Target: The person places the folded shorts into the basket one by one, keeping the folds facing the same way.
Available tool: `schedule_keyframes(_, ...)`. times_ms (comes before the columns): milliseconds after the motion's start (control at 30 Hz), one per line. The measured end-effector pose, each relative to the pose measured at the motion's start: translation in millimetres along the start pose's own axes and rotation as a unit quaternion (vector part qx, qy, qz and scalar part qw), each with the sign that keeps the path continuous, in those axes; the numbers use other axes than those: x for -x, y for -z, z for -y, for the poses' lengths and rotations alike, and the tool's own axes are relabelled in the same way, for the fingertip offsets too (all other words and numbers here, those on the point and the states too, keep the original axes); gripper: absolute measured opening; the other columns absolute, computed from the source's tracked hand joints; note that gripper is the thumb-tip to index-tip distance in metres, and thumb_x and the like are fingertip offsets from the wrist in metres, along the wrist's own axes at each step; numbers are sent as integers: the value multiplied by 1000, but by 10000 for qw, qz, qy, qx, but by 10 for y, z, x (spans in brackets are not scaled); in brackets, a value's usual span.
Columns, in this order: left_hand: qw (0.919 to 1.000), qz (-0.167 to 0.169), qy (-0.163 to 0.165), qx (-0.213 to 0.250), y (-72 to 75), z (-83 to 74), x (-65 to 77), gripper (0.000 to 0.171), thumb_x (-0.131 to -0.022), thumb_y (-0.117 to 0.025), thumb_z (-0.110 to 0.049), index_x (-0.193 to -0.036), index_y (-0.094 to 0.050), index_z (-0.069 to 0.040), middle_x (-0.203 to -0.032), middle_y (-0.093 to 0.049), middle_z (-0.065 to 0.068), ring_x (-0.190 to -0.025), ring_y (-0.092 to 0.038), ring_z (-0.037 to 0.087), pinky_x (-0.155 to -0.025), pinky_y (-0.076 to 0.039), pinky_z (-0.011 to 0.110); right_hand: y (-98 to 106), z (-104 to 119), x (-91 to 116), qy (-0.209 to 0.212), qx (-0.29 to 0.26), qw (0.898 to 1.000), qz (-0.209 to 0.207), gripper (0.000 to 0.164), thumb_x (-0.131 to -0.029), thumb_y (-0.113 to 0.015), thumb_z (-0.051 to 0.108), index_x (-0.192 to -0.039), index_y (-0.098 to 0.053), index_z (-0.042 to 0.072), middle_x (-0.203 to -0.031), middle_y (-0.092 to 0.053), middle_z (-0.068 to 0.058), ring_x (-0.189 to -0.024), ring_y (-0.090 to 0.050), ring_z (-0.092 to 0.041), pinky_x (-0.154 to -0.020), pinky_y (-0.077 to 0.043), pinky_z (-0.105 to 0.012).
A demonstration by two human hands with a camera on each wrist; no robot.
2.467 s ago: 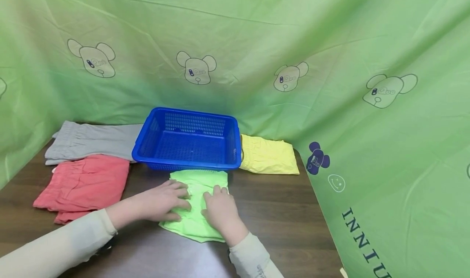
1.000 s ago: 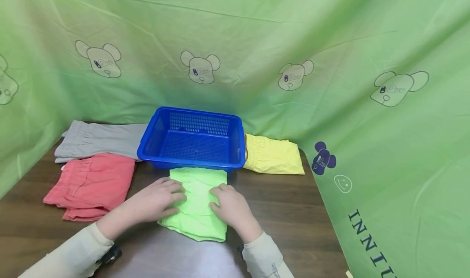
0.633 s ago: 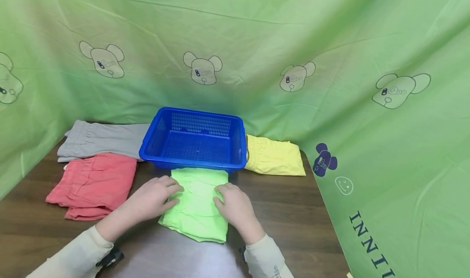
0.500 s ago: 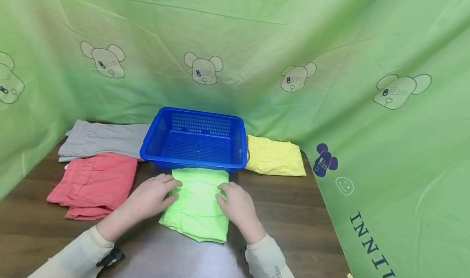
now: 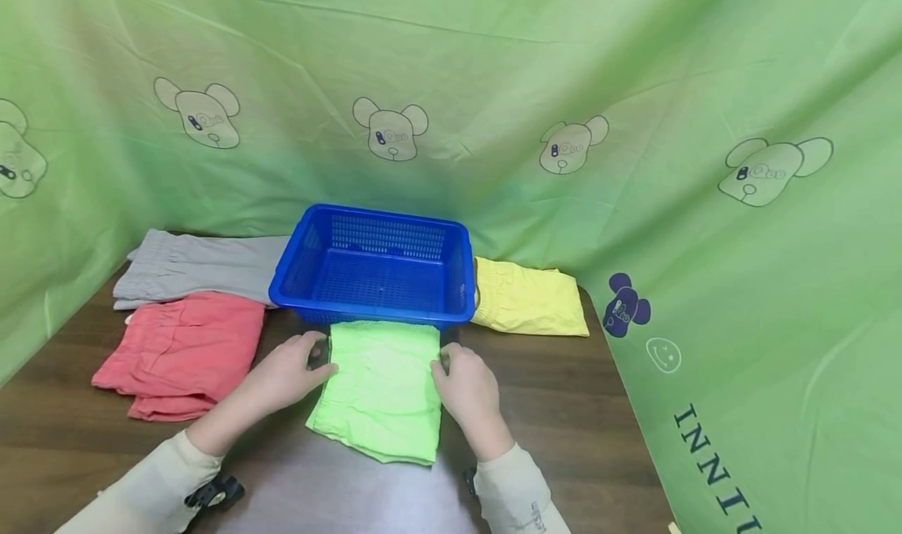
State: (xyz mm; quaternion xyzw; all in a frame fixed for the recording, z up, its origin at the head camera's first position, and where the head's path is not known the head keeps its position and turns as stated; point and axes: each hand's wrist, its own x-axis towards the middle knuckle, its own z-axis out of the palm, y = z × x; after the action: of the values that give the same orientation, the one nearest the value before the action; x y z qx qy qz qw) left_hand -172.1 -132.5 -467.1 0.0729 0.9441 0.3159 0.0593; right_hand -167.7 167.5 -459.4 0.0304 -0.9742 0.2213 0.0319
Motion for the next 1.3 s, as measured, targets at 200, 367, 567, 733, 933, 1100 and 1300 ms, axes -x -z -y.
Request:
schedule_keyframes(200,9831,1068,735,1293,-12,27,0,70,-94,-72,-45,-140,-50,3,-92,-66,5,-68,-63,20,-59,-55,38,-2,-29,9,-362,524,9960,627,43,-97,-66,43,-120,-71,7,-115,-73,-11,-105,-69,-32,-79,-56,-50)
schedule_keyframes(367,9763,1256,891,1522,-15,3,6,77,-91,-75,-47,-142,-48,5,-88,-65,6,-69,-62,20,-54,-55,37,23,-23,13,-336,617,9935,896,46,-97,-64,47,-117,-72,6,-115,-71,-12,-107,-67,-32,-81,-55,-49)
schedule_keyframes(567,9708,1288,977,1775,-29,-4,-5,80,-88,-80,-43,-143,-47,6,-95,-69,7,-74,-65,21,-55,-57,38,62,-3,4,-347,558,9919,1085,35,-97,-65,47,-91,-68,12,-87,-63,-2,-79,-58,-18,-62,-45,-37)
schedule_keyframes(733,9646,1285,1056,2044,-35,-6,-7,78,-87,-82,-35,-141,-47,9,-100,-68,11,-75,-65,22,-52,-57,38,89,28,-1,-321,412,9911,1222,41,-96,-67,47,-75,-59,12,-70,-47,0,-66,-46,-17,-57,-35,-33)
schedule_keyframes(933,9510,1362,1158,2522,-57,-1,8,78,-88,-81,-27,-143,-41,12,-108,-65,17,-80,-66,24,-55,-60,40,96,14,-16,-420,-55,9884,1457,41,-95,-68,47,-78,-56,12,-69,-43,1,-65,-44,-17,-59,-33,-32)
schedule_keyframes(1100,9470,1332,1179,2676,-73,9,8,74,-88,-80,-22,-143,-41,10,-111,-64,17,-86,-65,24,-59,-61,42,82,-13,-52,-623,-912,9789,1718,39,-93,-72,44,-91,-57,8,-78,-53,-3,-69,-51,-19,-60,-42,-32)
schedule_keyframes(1300,9522,1133,1071,2627,-59,-25,4,66,-87,-82,-21,-137,-48,5,-123,-59,21,-97,-65,25,-62,-60,44,43,-29,-80,-1058,-2365,9408,2186,40,-94,-73,35,-104,-55,2,-88,-62,-10,-67,-64,-22,-56,-59,-44)
